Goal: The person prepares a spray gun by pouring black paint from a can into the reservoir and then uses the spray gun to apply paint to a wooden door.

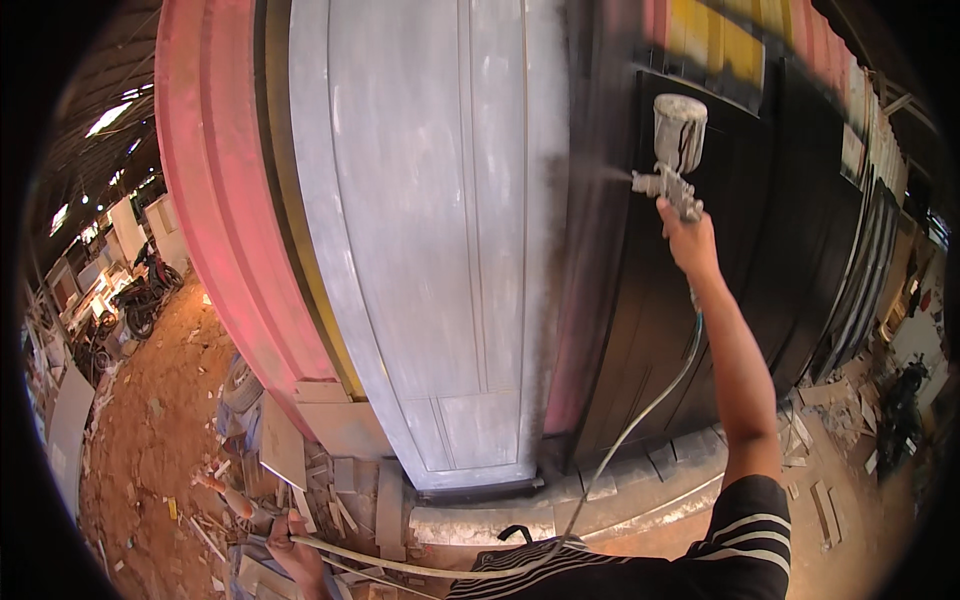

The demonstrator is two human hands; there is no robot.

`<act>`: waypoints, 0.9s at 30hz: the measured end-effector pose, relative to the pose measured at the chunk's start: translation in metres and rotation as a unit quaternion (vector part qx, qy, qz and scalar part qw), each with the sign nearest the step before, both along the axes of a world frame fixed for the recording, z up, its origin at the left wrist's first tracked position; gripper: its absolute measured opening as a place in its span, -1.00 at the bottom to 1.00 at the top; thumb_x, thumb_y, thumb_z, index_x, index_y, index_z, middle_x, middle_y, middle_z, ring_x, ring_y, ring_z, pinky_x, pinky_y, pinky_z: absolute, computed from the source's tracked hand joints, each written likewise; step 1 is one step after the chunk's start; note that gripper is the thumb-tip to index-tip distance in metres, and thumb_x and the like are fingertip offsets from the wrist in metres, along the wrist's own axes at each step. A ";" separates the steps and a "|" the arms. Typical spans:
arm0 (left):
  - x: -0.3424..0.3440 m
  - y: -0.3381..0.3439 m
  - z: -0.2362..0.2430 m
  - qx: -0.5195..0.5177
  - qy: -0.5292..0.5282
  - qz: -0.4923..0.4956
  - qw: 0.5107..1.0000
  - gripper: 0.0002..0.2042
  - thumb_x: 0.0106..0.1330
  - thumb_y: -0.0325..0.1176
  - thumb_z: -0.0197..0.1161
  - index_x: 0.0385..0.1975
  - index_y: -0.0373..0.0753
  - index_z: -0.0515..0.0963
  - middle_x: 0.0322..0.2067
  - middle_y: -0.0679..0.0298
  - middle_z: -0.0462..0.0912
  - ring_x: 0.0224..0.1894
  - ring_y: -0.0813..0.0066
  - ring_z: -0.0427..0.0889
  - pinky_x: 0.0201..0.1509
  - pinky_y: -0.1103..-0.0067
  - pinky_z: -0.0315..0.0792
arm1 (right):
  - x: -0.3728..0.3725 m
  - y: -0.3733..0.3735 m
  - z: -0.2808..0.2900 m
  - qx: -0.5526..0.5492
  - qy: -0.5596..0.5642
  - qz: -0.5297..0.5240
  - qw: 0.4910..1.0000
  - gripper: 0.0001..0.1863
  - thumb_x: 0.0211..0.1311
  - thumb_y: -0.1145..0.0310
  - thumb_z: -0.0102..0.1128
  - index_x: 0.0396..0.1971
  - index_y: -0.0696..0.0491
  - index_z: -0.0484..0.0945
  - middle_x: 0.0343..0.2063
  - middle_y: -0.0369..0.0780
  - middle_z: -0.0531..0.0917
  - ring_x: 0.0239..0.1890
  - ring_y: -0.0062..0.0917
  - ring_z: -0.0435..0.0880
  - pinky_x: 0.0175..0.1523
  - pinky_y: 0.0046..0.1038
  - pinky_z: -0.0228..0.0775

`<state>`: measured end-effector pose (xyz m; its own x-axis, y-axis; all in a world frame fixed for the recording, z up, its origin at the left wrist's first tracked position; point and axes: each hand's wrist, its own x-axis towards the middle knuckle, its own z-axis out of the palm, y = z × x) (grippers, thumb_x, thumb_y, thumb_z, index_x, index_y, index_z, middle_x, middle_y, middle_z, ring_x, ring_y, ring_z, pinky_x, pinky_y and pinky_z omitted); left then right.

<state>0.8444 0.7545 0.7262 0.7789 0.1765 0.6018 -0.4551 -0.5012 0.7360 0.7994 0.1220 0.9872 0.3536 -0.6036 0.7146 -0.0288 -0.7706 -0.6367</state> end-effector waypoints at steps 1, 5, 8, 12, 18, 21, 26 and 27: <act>-0.002 -0.001 0.002 -0.006 0.001 -0.005 1.000 -0.60 0.42 -0.21 0.10 -0.61 -0.40 0.40 -0.73 0.24 0.31 -0.62 0.56 0.23 -0.54 0.49 0.12 | 0.003 -0.005 0.015 0.000 0.001 0.004 1.000 -0.59 0.23 0.05 0.25 -0.47 0.16 0.61 -0.69 -0.29 0.53 -0.57 -0.57 0.51 -0.36 -0.41 0.34; -0.008 -0.005 0.002 -0.013 0.036 -0.013 0.999 -0.63 0.40 -0.24 0.11 -0.62 -0.37 0.40 -0.72 0.32 0.28 -0.59 0.59 0.22 -0.50 0.51 0.12 | 0.005 0.000 0.081 0.008 0.007 -0.012 1.000 -0.58 0.21 0.02 0.27 -0.47 0.15 0.64 -0.69 -0.28 0.53 -0.57 -0.56 0.52 -0.36 -0.41 0.35; -0.005 -0.002 -0.017 -0.031 0.002 -0.020 0.999 -0.65 0.38 -0.28 0.10 -0.63 -0.35 0.40 -0.72 0.35 0.28 -0.58 0.61 0.22 -0.50 0.52 0.11 | 0.010 -0.007 0.126 -0.021 -0.033 -0.016 0.999 -0.53 0.19 -0.03 0.27 -0.54 0.14 0.61 -0.70 -0.28 0.52 -0.65 -0.52 0.51 -0.48 -0.40 0.32; -0.015 -0.015 -0.019 -0.045 0.067 -0.013 0.997 -0.67 0.36 -0.31 0.11 -0.63 -0.36 0.40 -0.73 0.34 0.28 -0.58 0.63 0.22 -0.53 0.54 0.10 | 0.018 -0.009 0.185 -0.003 -0.036 -0.019 0.999 -0.44 0.17 -0.12 0.26 -0.65 0.14 0.52 -0.76 -0.30 0.44 -0.82 -0.54 0.34 -0.69 -0.43 0.13; -0.020 -0.027 -0.036 0.044 0.030 -0.039 0.998 -0.77 0.32 -0.32 0.06 -0.45 -0.35 0.56 -0.65 0.20 0.50 -0.63 0.41 0.40 -0.53 0.43 0.31 | 0.032 -0.012 0.253 -0.029 -0.085 -0.023 0.996 -0.41 0.15 -0.14 0.27 -0.70 0.15 0.52 -0.81 -0.29 0.41 -0.84 -0.54 0.33 -0.69 -0.43 0.13; -0.028 -0.042 -0.025 -0.027 0.060 -0.073 0.995 -0.75 0.31 -0.31 0.06 -0.42 -0.37 0.57 -0.63 0.18 0.53 -0.61 0.40 0.43 -0.51 0.41 0.34 | 0.039 -0.025 0.293 -0.034 -0.120 0.001 0.992 -0.42 0.14 -0.15 0.27 -0.68 0.13 0.52 -0.81 -0.31 0.40 -0.84 -0.55 0.31 -0.70 -0.42 0.11; -0.019 -0.043 -0.041 0.012 -0.013 -0.064 0.998 -0.70 0.32 -0.22 0.07 -0.34 -0.38 0.58 -0.62 0.15 0.54 -0.58 0.35 0.51 -0.49 0.43 0.40 | 0.044 -0.023 0.338 -0.028 -0.131 -0.037 0.990 -0.43 0.13 -0.21 0.25 -0.59 0.07 0.50 -0.84 -0.35 0.30 -0.85 -0.58 0.26 -0.69 -0.45 0.06; -0.015 -0.046 -0.047 0.022 -0.028 -0.076 0.996 -0.68 0.33 -0.20 0.07 -0.32 -0.39 0.58 -0.61 0.14 0.55 -0.57 0.35 0.52 -0.49 0.43 0.40 | 0.047 -0.028 0.352 -0.031 -0.136 -0.045 0.989 -0.43 0.13 -0.22 0.24 -0.54 0.08 0.55 -0.81 -0.33 0.35 -0.85 -0.57 0.26 -0.68 -0.44 0.09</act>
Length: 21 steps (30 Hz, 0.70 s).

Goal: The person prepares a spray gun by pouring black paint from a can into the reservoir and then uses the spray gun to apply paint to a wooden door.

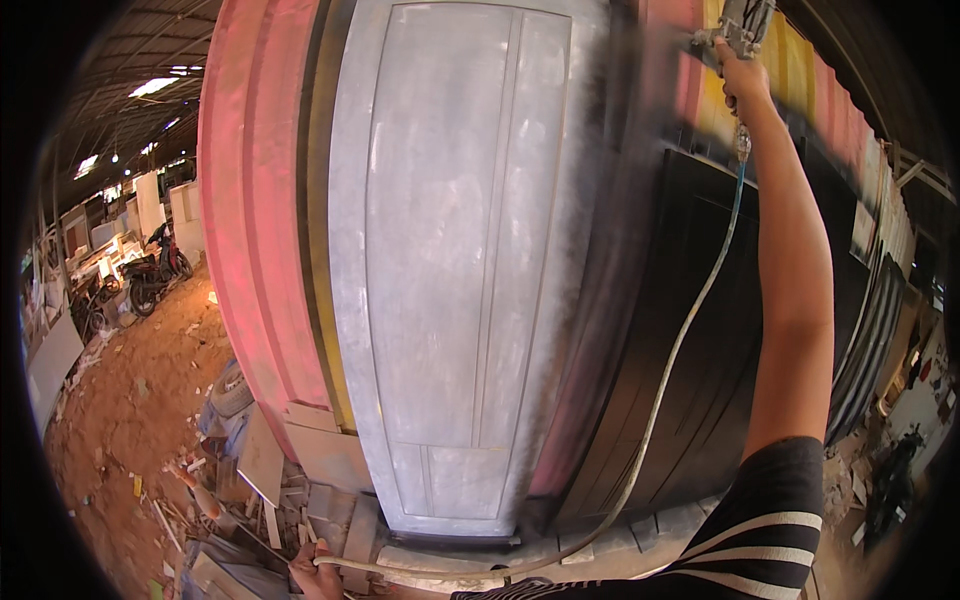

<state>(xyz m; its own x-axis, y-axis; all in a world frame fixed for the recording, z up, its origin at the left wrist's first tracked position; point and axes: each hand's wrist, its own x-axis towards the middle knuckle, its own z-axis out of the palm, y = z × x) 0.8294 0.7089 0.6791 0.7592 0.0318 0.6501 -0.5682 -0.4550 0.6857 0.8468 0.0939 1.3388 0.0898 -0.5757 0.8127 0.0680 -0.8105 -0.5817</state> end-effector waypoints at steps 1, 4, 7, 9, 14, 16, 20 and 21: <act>0.003 0.000 -0.004 0.013 -0.018 -0.009 1.000 -0.66 0.34 -0.18 0.06 -0.30 -0.39 0.57 -0.61 0.14 0.55 -0.56 0.34 0.53 -0.48 0.44 0.41 | 0.002 -0.004 0.010 -0.009 -0.015 0.000 1.000 -0.44 0.14 -0.22 0.24 -0.51 0.08 0.57 -0.79 -0.33 0.38 -0.84 -0.57 0.27 -0.68 -0.44 0.10; 0.003 0.010 -0.018 0.056 0.025 -0.009 0.998 -0.59 0.38 -0.09 0.04 -0.24 -0.41 0.56 -0.57 0.11 0.58 -0.50 0.35 0.56 -0.44 0.46 0.43 | 0.005 0.001 0.024 0.000 -0.032 -0.012 0.999 -0.46 0.15 -0.19 0.24 -0.38 0.08 0.63 -0.65 -0.32 0.50 -0.78 -0.59 0.34 -0.66 -0.44 0.16; 0.005 0.008 -0.027 0.029 0.119 -0.017 0.992 -0.53 0.41 -0.05 0.02 -0.17 -0.45 0.54 -0.50 0.09 0.61 -0.43 0.36 0.58 -0.39 0.49 0.45 | 0.007 0.002 0.038 -0.016 -0.072 0.023 0.997 -0.46 0.15 -0.19 0.24 -0.39 0.08 0.63 -0.66 -0.32 0.50 -0.78 -0.60 0.35 -0.66 -0.45 0.16; 0.012 0.002 -0.041 -0.073 0.181 -0.074 0.978 -0.54 0.43 -0.08 0.00 -0.13 -0.47 0.53 -0.46 0.10 0.63 -0.40 0.39 0.59 -0.36 0.50 0.46 | 0.006 -0.006 0.049 -0.050 -0.088 0.062 0.993 -0.45 0.15 -0.20 0.24 -0.40 0.09 0.62 -0.70 -0.33 0.46 -0.79 -0.60 0.32 -0.66 -0.46 0.15; 0.013 -0.004 -0.018 0.098 -0.090 -0.009 0.991 -0.70 0.47 -0.31 -0.05 -0.19 -0.44 0.55 -0.43 0.19 0.64 -0.38 0.45 0.57 -0.36 0.49 0.46 | 0.017 0.010 0.010 -0.027 -0.030 0.055 0.998 -0.47 0.14 -0.18 0.25 -0.47 0.09 0.57 -0.78 -0.34 0.37 -0.82 -0.60 0.27 -0.67 -0.47 0.08; 0.008 -0.011 -0.021 -0.031 0.030 -0.008 0.999 -0.73 0.41 -0.32 0.06 -0.50 -0.39 0.44 -0.64 0.30 0.40 -0.53 0.59 0.36 -0.49 0.52 0.24 | 0.016 0.015 -0.010 -0.007 0.009 0.035 0.999 -0.48 0.14 -0.17 0.26 -0.51 0.07 0.55 -0.79 -0.35 0.35 -0.82 -0.60 0.27 -0.67 -0.48 0.05; 0.007 -0.016 -0.031 -0.100 0.094 -0.012 0.990 -0.64 0.38 -0.31 0.14 -0.67 -0.35 0.39 -0.75 0.33 0.33 -0.62 0.64 0.28 -0.57 0.52 0.15 | 0.016 -0.002 -0.063 -0.019 0.011 0.059 0.998 -0.49 0.14 -0.15 0.26 -0.59 0.05 0.51 -0.81 -0.35 0.33 -0.85 -0.58 0.27 -0.70 -0.47 0.03; 0.005 -0.015 -0.031 -0.093 0.100 -0.002 0.991 -0.64 0.38 -0.31 0.14 -0.68 -0.35 0.40 -0.75 0.31 0.34 -0.62 0.63 0.28 -0.56 0.52 0.16 | 0.015 -0.001 -0.078 -0.008 0.028 0.048 0.998 -0.49 0.15 -0.14 0.27 -0.60 0.05 0.51 -0.81 -0.35 0.34 -0.85 -0.58 0.27 -0.71 -0.47 0.04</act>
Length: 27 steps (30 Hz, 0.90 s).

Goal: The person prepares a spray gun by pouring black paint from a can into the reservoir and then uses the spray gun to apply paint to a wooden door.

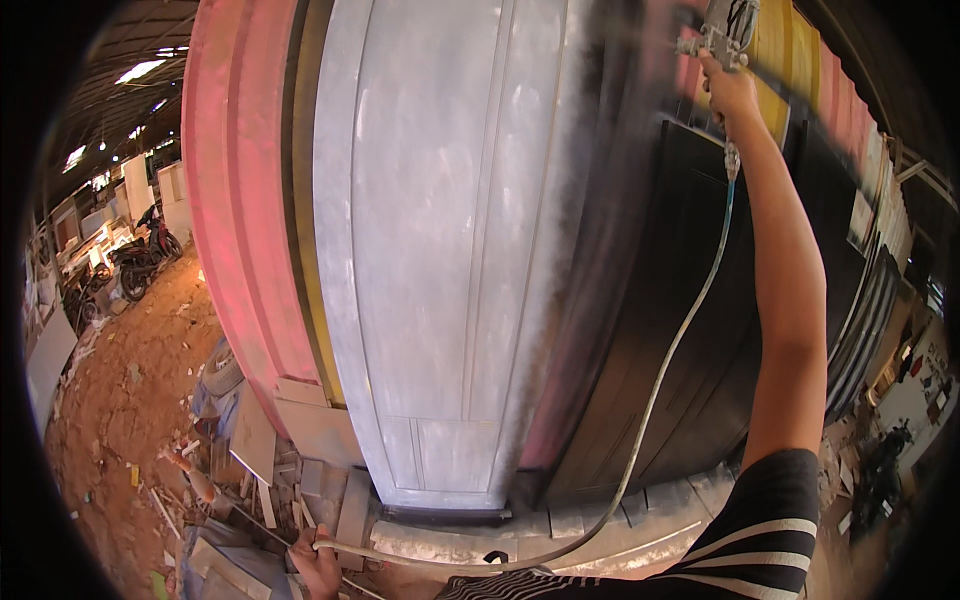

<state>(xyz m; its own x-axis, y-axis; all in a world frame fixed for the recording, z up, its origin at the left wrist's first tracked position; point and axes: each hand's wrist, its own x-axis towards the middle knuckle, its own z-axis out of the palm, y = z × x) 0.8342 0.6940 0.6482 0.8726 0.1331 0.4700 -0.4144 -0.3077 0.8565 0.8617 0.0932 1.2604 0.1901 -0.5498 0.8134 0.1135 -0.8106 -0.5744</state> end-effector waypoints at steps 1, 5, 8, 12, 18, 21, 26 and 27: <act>-0.001 -0.001 0.003 0.008 0.006 0.008 1.000 -0.63 0.38 -0.30 0.15 -0.68 -0.35 0.41 -0.75 0.30 0.36 -0.62 0.62 0.29 -0.55 0.52 0.17 | -0.002 0.002 -0.014 0.010 0.017 -0.011 1.000 -0.50 0.15 -0.13 0.27 -0.61 0.05 0.50 -0.81 -0.36 0.34 -0.85 -0.58 0.27 -0.71 -0.47 0.04; -0.010 -0.005 0.035 0.064 0.040 -0.013 0.997 -0.61 0.39 -0.23 0.14 -0.65 -0.37 0.40 -0.74 0.26 0.35 -0.61 0.59 0.27 -0.52 0.51 0.18 | -0.014 0.001 -0.078 0.054 0.065 0.014 0.996 -0.56 0.20 -0.08 0.24 -0.56 0.02 0.49 -0.72 -0.37 0.42 -0.83 -0.65 0.28 -0.72 -0.51 0.07; -0.012 -0.008 0.044 0.080 0.041 -0.005 0.996 -0.62 0.37 -0.25 0.15 -0.65 -0.37 0.43 -0.75 0.22 0.37 -0.61 0.58 0.30 -0.52 0.51 0.21 | -0.021 0.000 -0.140 0.086 0.094 0.041 0.991 -0.59 0.24 -0.06 0.23 -0.52 0.00 0.47 -0.67 -0.39 0.43 -0.81 -0.71 0.27 -0.72 -0.56 0.05; -0.010 -0.011 0.042 0.098 0.057 -0.036 0.993 -0.70 0.36 -0.37 0.17 -0.63 -0.37 0.47 -0.73 0.19 0.37 -0.62 0.56 0.30 -0.49 0.51 0.23 | -0.035 -0.001 -0.221 0.117 0.139 0.030 0.983 -0.55 0.23 -0.06 0.24 -0.60 0.00 0.44 -0.74 -0.42 0.37 -0.83 -0.73 0.24 -0.73 -0.57 0.00; -0.011 -0.014 0.049 0.161 0.102 -0.040 0.981 -0.72 0.35 -0.39 0.18 -0.62 -0.35 0.46 -0.70 0.19 0.43 -0.61 0.55 0.33 -0.48 0.51 0.24 | -0.051 -0.005 -0.333 0.098 0.179 0.012 0.979 -0.52 0.23 -0.04 0.25 -0.68 0.02 0.43 -0.75 -0.42 0.36 -0.76 -0.75 0.27 -0.64 -0.57 0.04; -0.010 -0.016 0.047 0.179 0.092 -0.039 0.979 -0.70 0.36 -0.36 0.18 -0.62 -0.36 0.44 -0.70 0.19 0.42 -0.62 0.54 0.32 -0.50 0.50 0.22 | -0.055 -0.014 -0.395 0.122 0.215 0.007 0.969 -0.57 0.26 0.02 0.25 -0.61 0.06 0.51 -0.70 -0.42 0.43 -0.62 -0.75 0.33 -0.48 -0.57 0.15; -0.013 -0.007 0.037 0.237 0.167 -0.034 0.956 -0.69 0.37 -0.33 0.16 -0.61 -0.35 0.42 -0.71 0.19 0.39 -0.62 0.53 0.32 -0.52 0.48 0.23 | -0.067 -0.002 -0.490 0.205 0.264 0.016 0.942 -0.58 0.23 0.03 0.28 -0.40 0.17 0.61 -0.64 -0.33 0.51 -0.53 -0.65 0.43 -0.35 -0.50 0.29; -0.012 -0.008 0.034 0.239 0.174 -0.043 0.954 -0.69 0.37 -0.33 0.16 -0.61 -0.35 0.43 -0.72 0.19 0.39 -0.62 0.53 0.32 -0.52 0.48 0.23 | -0.071 -0.005 -0.512 0.205 0.261 0.008 0.943 -0.59 0.24 0.04 0.29 -0.35 0.17 0.62 -0.62 -0.33 0.52 -0.51 -0.66 0.43 -0.34 -0.51 0.29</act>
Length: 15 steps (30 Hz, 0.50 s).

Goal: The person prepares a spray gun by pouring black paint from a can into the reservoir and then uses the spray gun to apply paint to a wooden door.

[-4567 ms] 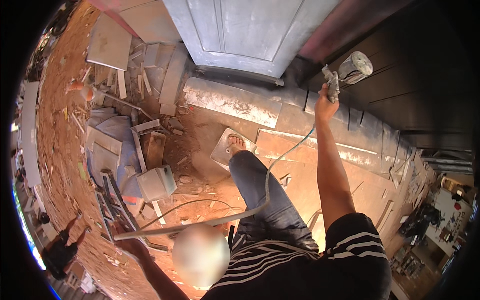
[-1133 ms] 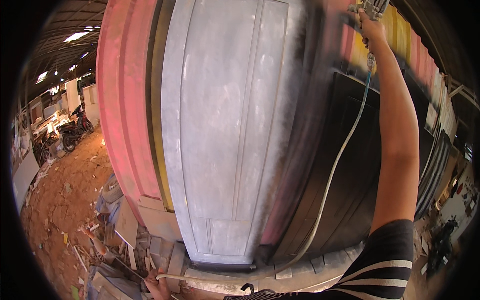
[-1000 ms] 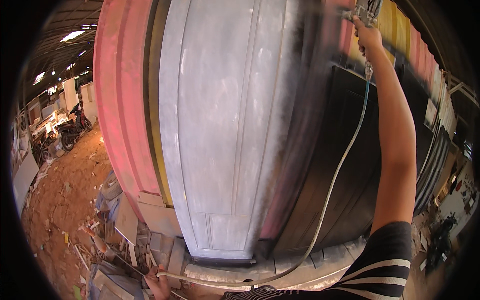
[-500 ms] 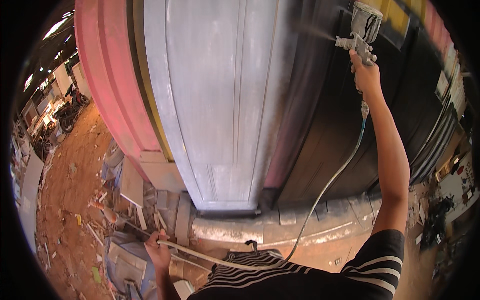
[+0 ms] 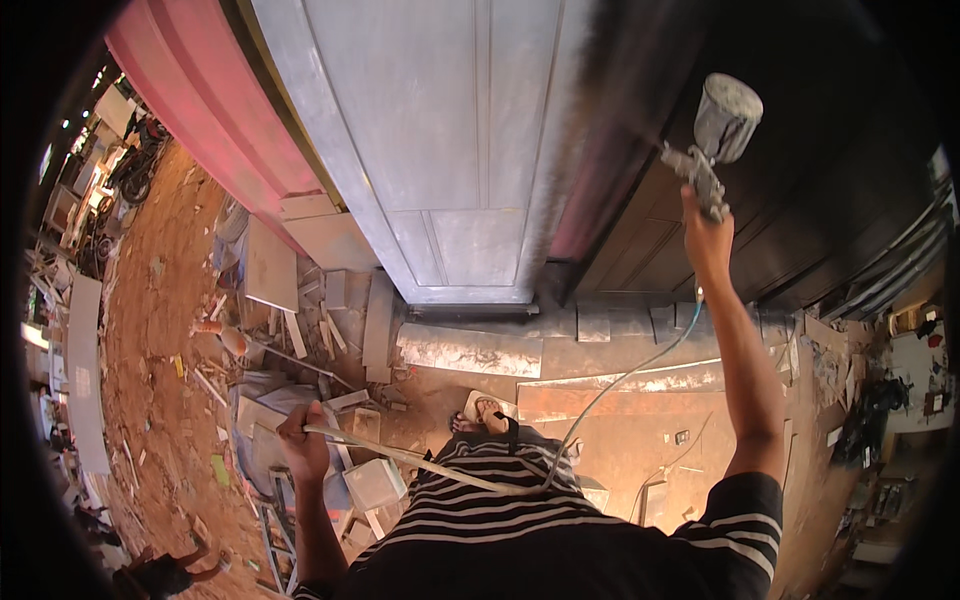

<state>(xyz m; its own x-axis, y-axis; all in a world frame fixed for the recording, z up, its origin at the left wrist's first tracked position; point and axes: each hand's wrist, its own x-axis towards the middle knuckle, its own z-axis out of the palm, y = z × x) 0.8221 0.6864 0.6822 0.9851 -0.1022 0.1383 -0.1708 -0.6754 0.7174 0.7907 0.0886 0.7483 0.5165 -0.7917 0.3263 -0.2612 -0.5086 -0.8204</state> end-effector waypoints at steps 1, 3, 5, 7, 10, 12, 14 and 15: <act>-0.002 0.002 -0.003 0.006 0.013 -0.003 1.000 -0.69 0.36 -0.33 0.16 -0.61 -0.35 0.43 -0.72 0.19 0.39 -0.63 0.53 0.32 -0.52 0.48 0.23 | -0.001 0.001 -0.024 0.003 0.003 -0.004 1.000 -0.59 0.24 0.06 0.29 -0.29 0.18 0.64 -0.61 -0.33 0.53 -0.50 -0.67 0.43 -0.33 -0.51 0.30; -0.003 -0.008 -0.006 0.001 0.002 0.002 1.000 -0.70 0.36 -0.32 0.16 -0.61 -0.35 0.46 -0.73 0.19 0.40 -0.64 0.52 0.34 -0.53 0.47 0.22 | -0.005 0.007 -0.058 0.041 0.019 -0.002 0.999 -0.61 0.25 0.10 0.29 -0.20 0.17 0.64 -0.57 -0.33 0.56 -0.47 -0.68 0.43 -0.30 -0.53 0.31; -0.007 -0.008 -0.013 0.018 0.008 0.001 1.000 -0.70 0.36 -0.32 0.17 -0.60 -0.35 0.48 -0.73 0.19 0.42 -0.65 0.50 0.36 -0.54 0.46 0.23 | -0.007 0.012 -0.102 0.058 0.019 -0.004 0.998 -0.66 0.28 0.15 0.28 -0.23 0.16 0.62 -0.58 -0.37 0.52 -0.49 -0.71 0.38 -0.35 -0.54 0.25; -0.009 -0.007 -0.024 0.049 0.018 -0.008 0.999 -0.70 0.36 -0.31 0.18 -0.60 -0.35 0.50 -0.73 0.18 0.44 -0.66 0.47 0.38 -0.54 0.45 0.24 | -0.012 0.015 -0.153 0.046 -0.007 -0.009 0.999 -0.71 0.32 0.19 0.25 -0.39 0.15 0.59 -0.63 -0.46 0.41 -0.56 -0.77 0.29 -0.47 -0.57 0.14; -0.017 -0.005 -0.051 0.063 0.035 -0.004 0.997 -0.67 0.37 -0.30 0.16 -0.63 -0.34 0.49 -0.73 0.19 0.45 -0.67 0.41 0.40 -0.54 0.45 0.26 | -0.009 0.023 -0.227 0.100 0.038 -0.029 0.994 -0.73 0.31 0.23 0.25 -0.40 0.16 0.58 -0.62 -0.46 0.42 -0.54 -0.77 0.28 -0.47 -0.56 0.13; -0.016 -0.003 -0.068 0.096 0.065 -0.021 0.993 -0.65 0.39 -0.28 0.14 -0.64 -0.34 0.49 -0.74 0.19 0.45 -0.68 0.40 0.41 -0.54 0.45 0.27 | -0.008 0.029 -0.264 0.118 0.036 -0.030 0.992 -0.75 0.31 0.26 0.24 -0.43 0.16 0.56 -0.62 -0.45 0.42 -0.53 -0.77 0.29 -0.47 -0.55 0.12; -0.018 -0.009 -0.081 0.083 0.109 -0.022 0.990 -0.65 0.39 -0.28 0.14 -0.64 -0.33 0.49 -0.74 0.19 0.44 -0.68 0.39 0.41 -0.55 0.45 0.26 | -0.012 0.024 -0.318 0.125 0.050 -0.042 0.990 -0.75 0.32 0.27 0.24 -0.44 0.15 0.55 -0.62 -0.44 0.42 -0.53 -0.76 0.29 -0.47 -0.55 0.11; -0.018 -0.012 -0.090 0.078 0.129 -0.020 0.988 -0.65 0.39 -0.28 0.14 -0.64 -0.33 0.48 -0.74 0.19 0.43 -0.68 0.38 0.41 -0.55 0.45 0.26 | -0.008 0.025 -0.339 0.130 0.055 -0.046 0.989 -0.76 0.32 0.28 0.23 -0.44 0.14 0.54 -0.62 -0.44 0.42 -0.53 -0.76 0.29 -0.47 -0.55 0.11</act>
<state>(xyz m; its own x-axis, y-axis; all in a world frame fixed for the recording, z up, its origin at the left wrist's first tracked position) 0.8045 0.6745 0.5926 0.9803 -0.1412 -0.1381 -0.0237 -0.7782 0.6276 0.7829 0.1140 0.4091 0.4597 -0.8866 0.0509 -0.3914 -0.2538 -0.8845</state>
